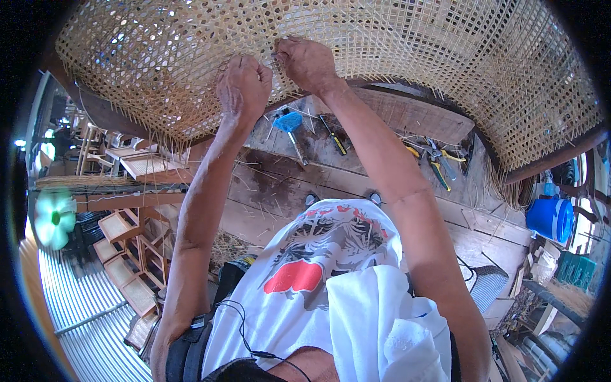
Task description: The recorder is weaving or repairing the mesh back of a chair using rattan strips.
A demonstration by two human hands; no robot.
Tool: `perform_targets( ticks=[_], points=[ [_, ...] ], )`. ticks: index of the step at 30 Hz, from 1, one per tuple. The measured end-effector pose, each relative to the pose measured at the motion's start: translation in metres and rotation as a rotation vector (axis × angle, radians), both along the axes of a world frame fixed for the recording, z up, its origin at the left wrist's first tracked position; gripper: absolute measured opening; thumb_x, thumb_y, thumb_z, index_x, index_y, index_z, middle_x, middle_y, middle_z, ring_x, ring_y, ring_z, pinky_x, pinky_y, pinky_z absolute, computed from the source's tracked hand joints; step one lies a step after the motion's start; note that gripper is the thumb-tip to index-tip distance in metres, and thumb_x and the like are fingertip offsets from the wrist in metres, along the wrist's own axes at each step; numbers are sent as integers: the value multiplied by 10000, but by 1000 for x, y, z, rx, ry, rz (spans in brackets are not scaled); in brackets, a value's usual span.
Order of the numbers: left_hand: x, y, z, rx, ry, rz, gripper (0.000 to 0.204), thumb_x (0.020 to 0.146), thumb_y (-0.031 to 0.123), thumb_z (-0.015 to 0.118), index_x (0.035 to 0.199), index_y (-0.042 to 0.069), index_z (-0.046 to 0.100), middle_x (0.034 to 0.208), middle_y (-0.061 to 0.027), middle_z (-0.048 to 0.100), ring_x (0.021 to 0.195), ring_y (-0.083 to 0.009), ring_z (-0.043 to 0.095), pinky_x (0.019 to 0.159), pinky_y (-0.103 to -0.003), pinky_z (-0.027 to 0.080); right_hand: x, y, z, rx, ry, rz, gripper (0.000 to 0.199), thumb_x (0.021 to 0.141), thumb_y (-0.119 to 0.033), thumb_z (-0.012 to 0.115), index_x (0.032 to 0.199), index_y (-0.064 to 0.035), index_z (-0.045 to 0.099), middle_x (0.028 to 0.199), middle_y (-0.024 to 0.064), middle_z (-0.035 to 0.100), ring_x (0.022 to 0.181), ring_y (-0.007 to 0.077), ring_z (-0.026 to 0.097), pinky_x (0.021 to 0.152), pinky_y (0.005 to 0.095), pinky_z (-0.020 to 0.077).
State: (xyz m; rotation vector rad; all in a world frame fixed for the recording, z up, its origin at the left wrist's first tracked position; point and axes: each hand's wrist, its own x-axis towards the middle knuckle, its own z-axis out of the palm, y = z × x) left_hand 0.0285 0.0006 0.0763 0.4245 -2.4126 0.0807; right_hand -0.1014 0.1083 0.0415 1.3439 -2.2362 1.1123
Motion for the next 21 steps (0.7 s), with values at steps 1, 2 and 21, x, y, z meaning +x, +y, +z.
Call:
perform_targets(
  ticks=[1,2,21],
  points=[
    [0,1,0,-7,-19,9,172,873,214,665,876,44,693,930,-137,666,810,-324,703,786,-475,524,0,0,0,14,-4,-5,176,959,-273,647,1046,-124,685,1047,79,717,1013,310,697,832,442,572],
    [-1,2,0,-6,-22,13,171,872,213,669,883,44,693,936,-137,666,808,-324,704,787,-478,523,0,1,1,29,-8,-12,172,956,-270,649,1037,-121,684,1042,78,716,1011,312,696,831,443,573],
    [-9,-13,10,-175,-327,55,154,928,137,596,1019,119,718,1169,-90,657,905,-253,727,939,-464,408,11,4,13,126,-139,-88,226,972,-338,638,1088,-156,704,1093,92,719,996,322,712,847,455,572]
  ],
)
